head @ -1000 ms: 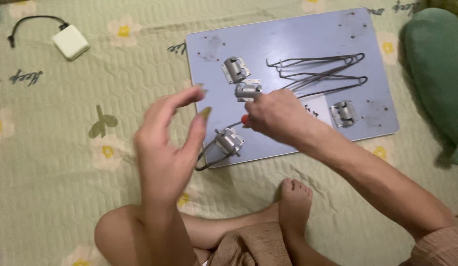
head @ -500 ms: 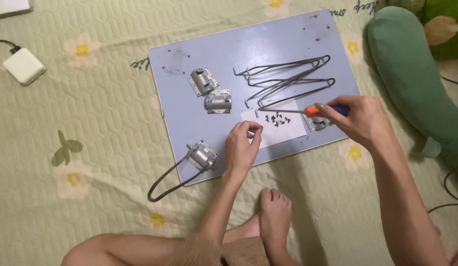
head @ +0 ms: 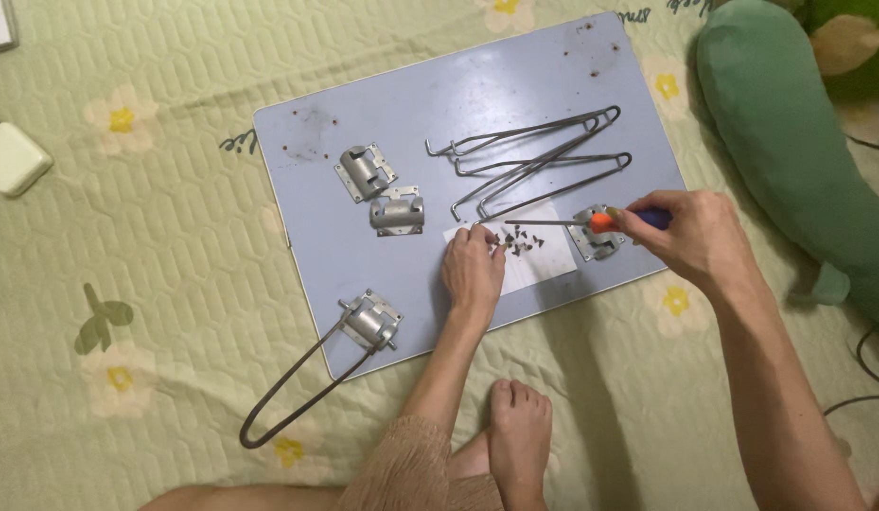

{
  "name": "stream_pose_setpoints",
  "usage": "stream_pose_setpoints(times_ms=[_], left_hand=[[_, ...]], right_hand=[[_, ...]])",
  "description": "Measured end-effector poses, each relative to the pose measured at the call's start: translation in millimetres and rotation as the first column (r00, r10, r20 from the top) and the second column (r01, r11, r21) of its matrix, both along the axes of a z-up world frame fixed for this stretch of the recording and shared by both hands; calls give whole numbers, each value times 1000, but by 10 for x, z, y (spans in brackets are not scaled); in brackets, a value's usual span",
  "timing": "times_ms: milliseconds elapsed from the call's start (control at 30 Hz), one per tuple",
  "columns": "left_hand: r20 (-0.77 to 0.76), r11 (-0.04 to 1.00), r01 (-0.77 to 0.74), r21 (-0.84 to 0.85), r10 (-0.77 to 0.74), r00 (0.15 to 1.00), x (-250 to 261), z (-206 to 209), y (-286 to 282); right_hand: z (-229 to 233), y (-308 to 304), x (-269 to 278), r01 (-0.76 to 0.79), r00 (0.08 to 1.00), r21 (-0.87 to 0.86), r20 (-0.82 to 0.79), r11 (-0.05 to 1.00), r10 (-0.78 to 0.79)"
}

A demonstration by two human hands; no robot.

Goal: The person assembles metal furniture components on a light blue board. They use a screwdriver to attach screws to metal brackets and connect them to wire frame pieces, working on multiple units one at a time.

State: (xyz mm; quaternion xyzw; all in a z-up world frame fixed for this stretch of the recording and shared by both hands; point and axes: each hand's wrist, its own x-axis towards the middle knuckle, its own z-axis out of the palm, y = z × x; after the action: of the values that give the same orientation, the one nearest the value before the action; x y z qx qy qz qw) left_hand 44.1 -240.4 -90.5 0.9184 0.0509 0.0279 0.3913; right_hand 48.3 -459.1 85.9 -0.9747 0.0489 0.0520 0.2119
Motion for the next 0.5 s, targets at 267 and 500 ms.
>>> stream_pose_setpoints(times_ms=[267, 500], left_hand=[[7, 999, -42, -35, 42, 999, -14, 48, -57], [180, 991, -31, -134, 55, 982, -77, 34, 23]], right_hand=[[15, -23, 22, 50, 996, -5, -79, 999, -50], [-15, -31, 21, 76, 989, -88, -118, 993, -86]])
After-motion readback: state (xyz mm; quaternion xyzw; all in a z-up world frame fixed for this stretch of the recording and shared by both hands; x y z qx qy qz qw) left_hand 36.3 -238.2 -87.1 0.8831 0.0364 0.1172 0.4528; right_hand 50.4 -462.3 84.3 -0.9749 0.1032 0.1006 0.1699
